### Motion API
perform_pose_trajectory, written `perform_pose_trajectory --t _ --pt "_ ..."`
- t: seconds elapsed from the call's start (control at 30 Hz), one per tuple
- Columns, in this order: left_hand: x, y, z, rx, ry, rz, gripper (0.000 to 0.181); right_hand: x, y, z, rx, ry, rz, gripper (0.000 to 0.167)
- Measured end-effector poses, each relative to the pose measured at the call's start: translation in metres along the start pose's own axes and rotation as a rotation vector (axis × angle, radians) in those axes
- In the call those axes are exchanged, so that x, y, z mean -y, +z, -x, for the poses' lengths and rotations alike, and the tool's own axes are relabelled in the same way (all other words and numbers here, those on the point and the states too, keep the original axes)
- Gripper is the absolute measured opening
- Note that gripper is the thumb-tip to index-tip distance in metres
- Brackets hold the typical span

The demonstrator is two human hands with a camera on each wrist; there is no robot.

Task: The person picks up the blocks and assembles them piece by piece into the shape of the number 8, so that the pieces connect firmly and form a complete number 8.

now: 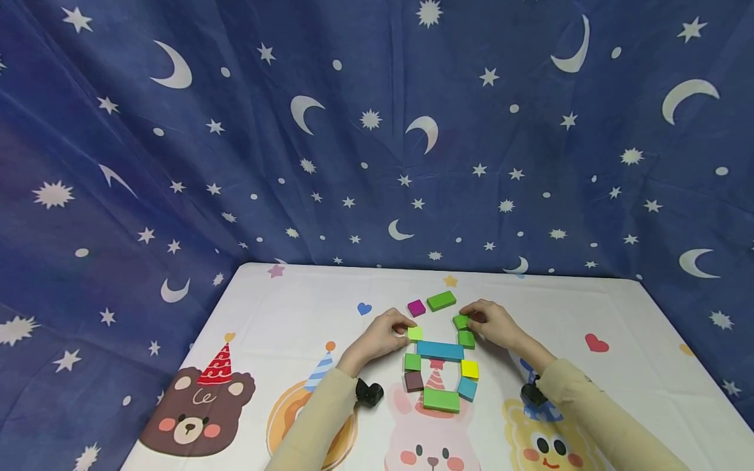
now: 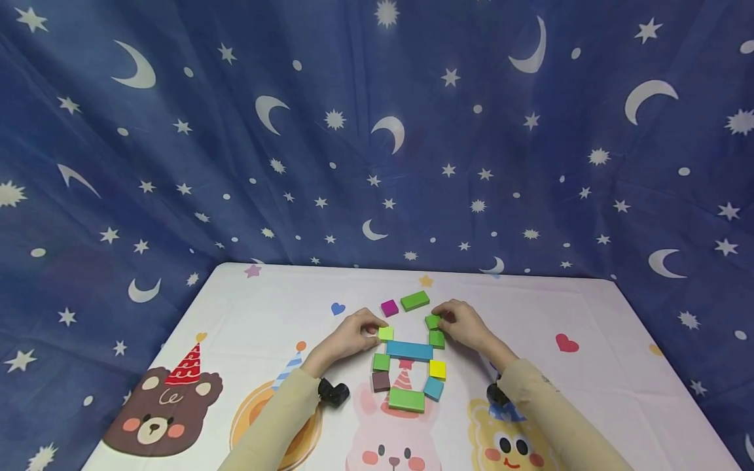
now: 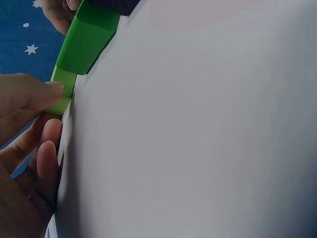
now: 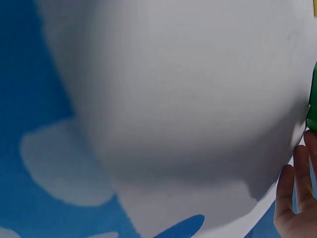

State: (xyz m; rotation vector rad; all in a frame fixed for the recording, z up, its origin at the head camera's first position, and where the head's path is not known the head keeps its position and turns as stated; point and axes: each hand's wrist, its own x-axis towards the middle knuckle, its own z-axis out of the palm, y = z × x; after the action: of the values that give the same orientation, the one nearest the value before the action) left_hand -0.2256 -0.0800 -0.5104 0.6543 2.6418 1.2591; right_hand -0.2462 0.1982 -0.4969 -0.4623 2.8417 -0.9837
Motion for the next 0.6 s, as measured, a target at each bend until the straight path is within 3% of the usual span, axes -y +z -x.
perform_pose_trajectory --t 0.6 --pt "0.0020 0.0002 -0.0009 0.003 0.002 0.008 0.031 0.0004 0.0012 0.0008 0.000 -0.007 0.000 0.026"
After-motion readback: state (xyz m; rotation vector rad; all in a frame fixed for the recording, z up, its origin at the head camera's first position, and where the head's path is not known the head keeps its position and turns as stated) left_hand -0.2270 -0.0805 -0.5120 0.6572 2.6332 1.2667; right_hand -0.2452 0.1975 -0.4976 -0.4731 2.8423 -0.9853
